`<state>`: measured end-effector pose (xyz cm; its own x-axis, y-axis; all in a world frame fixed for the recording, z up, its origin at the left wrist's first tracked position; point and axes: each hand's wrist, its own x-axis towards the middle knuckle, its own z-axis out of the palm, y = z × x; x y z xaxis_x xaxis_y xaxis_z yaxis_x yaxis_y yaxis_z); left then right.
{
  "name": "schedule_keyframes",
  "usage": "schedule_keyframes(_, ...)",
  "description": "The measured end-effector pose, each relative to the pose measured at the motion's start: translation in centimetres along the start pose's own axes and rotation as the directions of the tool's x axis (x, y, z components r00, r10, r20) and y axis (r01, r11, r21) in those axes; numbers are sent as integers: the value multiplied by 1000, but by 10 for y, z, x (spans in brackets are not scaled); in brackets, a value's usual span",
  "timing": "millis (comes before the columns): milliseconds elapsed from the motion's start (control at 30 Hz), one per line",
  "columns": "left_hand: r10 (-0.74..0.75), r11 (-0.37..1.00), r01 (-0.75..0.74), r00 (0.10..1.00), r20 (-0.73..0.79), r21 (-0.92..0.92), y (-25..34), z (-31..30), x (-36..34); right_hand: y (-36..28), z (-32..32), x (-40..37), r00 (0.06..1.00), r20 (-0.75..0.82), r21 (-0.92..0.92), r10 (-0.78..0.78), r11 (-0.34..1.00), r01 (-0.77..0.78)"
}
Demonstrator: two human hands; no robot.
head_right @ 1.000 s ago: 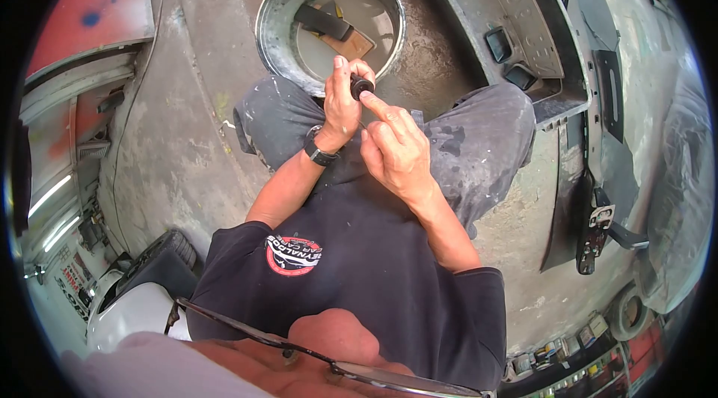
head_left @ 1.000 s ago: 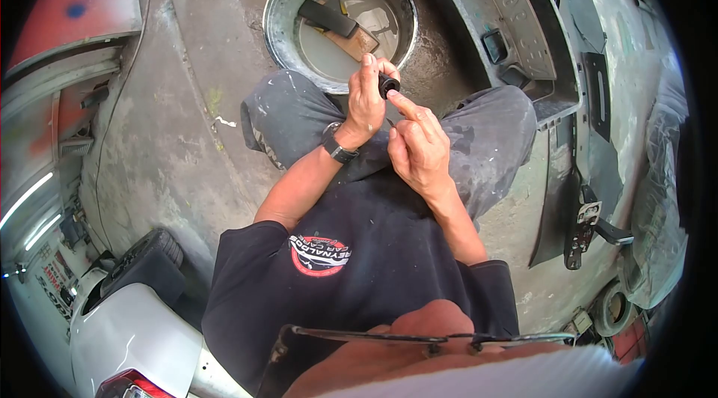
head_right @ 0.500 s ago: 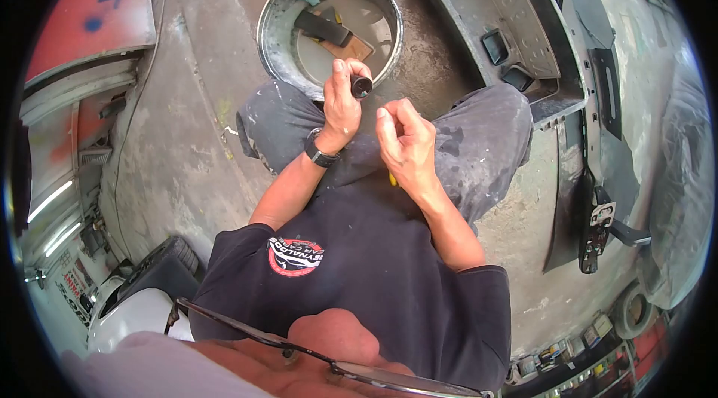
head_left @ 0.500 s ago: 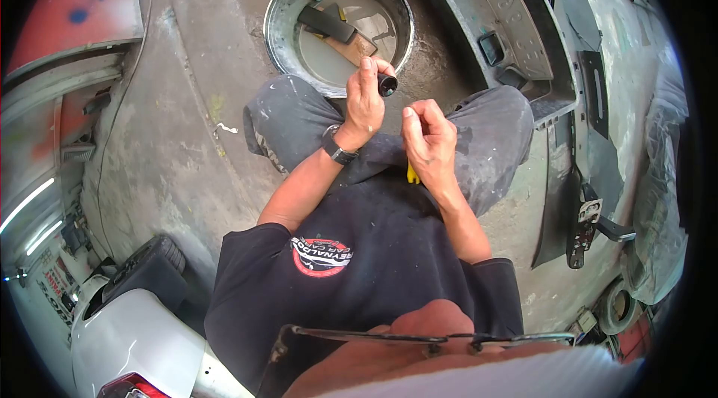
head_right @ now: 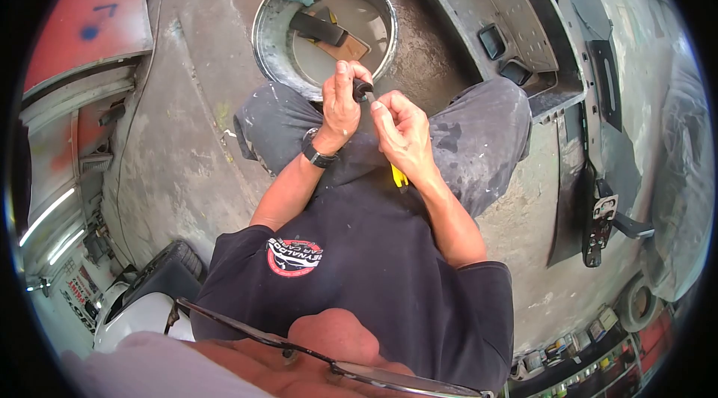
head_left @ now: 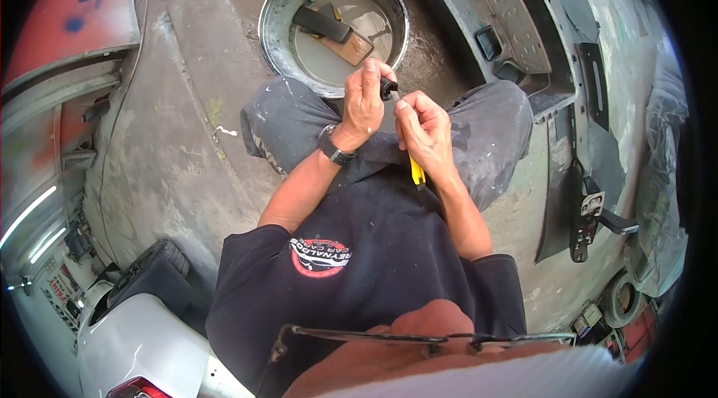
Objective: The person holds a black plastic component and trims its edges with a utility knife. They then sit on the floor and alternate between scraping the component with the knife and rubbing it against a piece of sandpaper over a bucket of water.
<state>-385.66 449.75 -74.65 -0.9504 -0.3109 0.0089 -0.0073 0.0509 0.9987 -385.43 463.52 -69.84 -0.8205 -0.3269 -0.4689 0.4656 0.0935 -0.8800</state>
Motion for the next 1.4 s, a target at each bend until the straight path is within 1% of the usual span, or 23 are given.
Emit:
schedule_keyframes(133, -10, 1000, 11, 1000, 25, -19, 1, -1, 0, 3, 0, 1, 999, 30, 9, 32, 999, -32)
schedule_keyframes(233, -56, 998, 57, 998, 26, -42, -3, 0, -1, -1, 2, -1, 997, 38, 25, 71, 997, -72)
schedule_keyframes(333, -105, 994, 105, 993, 47, 2, 1, -1, -3, 0, 5, -1, 995, 38, 51, 92, 994, -94)
schedule_keyframes(433, -67, 997, 66, 998, 19, 26, 3, 1, -4, 2, 8, -1, 993, 46, 112, 106, 988, -111)
schedule_keyframes(500, -67, 998, 68, 997, -30, 19, 2, 3, -6, 2, 11, -1, 993, 49, 169, 110, 979, -117)
schedule_keyframes(600, -69, 998, 69, 994, -90, -2, -1, 6, -8, 0, 15, -2, 990, 55, 193, 133, 971, -141)
schedule_keyframes(700, -88, 996, 84, 989, -120, -36, -2, 7, -10, 8, 21, -2, 993, 51, 340, 110, 933, -121)
schedule_keyframes(900, -133, 987, 120, 982, -132, -103, -3, 7, -12, 14, 24, 0, 994, 88, 442, 64, 892, -96)
schedule_keyframes(1100, -144, 987, 134, 983, -114, -91, -4, 4, -13, 16, 23, 0, 993, 98, 433, 68, 895, -104)
schedule_keyframes(1233, -126, 989, 115, 985, -120, -89, -6, 5, -12, 20, 20, 1, 987, 147, 469, 72, 873, -133)
schedule_keyframes(1333, -151, 981, 133, 980, -128, -140, -5, 5, -11, 21, 19, 0, 984, 174, 493, 34, 862, -117)
schedule_keyframes(1400, -183, 966, 151, 973, -139, -210, -8, 8, -10, 19, 17, -2, 985, 170, 508, -3, 857, -85)
